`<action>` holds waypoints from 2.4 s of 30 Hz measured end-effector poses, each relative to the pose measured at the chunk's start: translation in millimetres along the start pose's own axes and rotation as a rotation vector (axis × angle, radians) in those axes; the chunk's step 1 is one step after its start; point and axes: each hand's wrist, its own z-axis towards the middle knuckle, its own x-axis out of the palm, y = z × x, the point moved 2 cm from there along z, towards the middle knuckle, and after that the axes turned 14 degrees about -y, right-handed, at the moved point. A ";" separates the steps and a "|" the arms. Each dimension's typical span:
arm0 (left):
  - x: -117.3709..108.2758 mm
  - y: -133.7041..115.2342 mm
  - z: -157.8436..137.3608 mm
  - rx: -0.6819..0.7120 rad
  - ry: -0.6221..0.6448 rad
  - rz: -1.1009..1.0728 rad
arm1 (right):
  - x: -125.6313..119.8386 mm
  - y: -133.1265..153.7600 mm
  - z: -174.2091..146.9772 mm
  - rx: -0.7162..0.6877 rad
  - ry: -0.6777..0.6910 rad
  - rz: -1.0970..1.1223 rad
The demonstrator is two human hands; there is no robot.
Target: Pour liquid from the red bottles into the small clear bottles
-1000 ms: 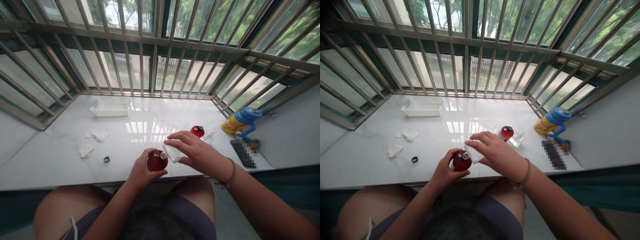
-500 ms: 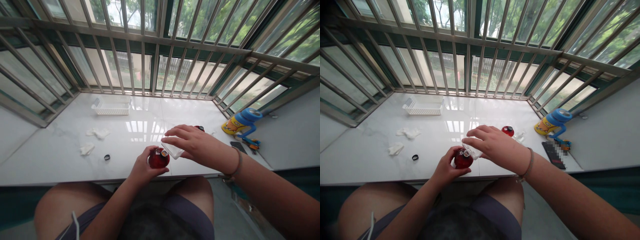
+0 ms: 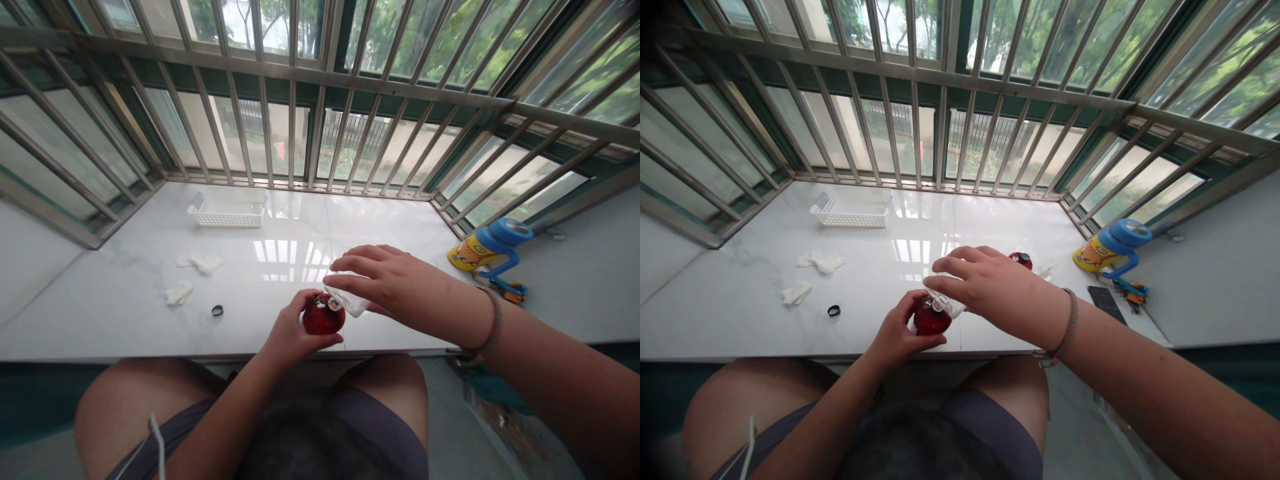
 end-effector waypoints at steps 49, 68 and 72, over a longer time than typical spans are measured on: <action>4.5 1.6 3.3 -0.008 0.021 -0.011 | -17.8 11.0 24.5 -0.215 0.062 -0.165; 6.3 0.1 5.8 0.007 0.026 -0.019 | -18.8 14.4 27.0 -0.251 0.074 -0.215; 6.5 -0.3 6.4 0.006 0.024 -0.016 | -16.5 15.1 26.2 -0.255 0.032 -0.204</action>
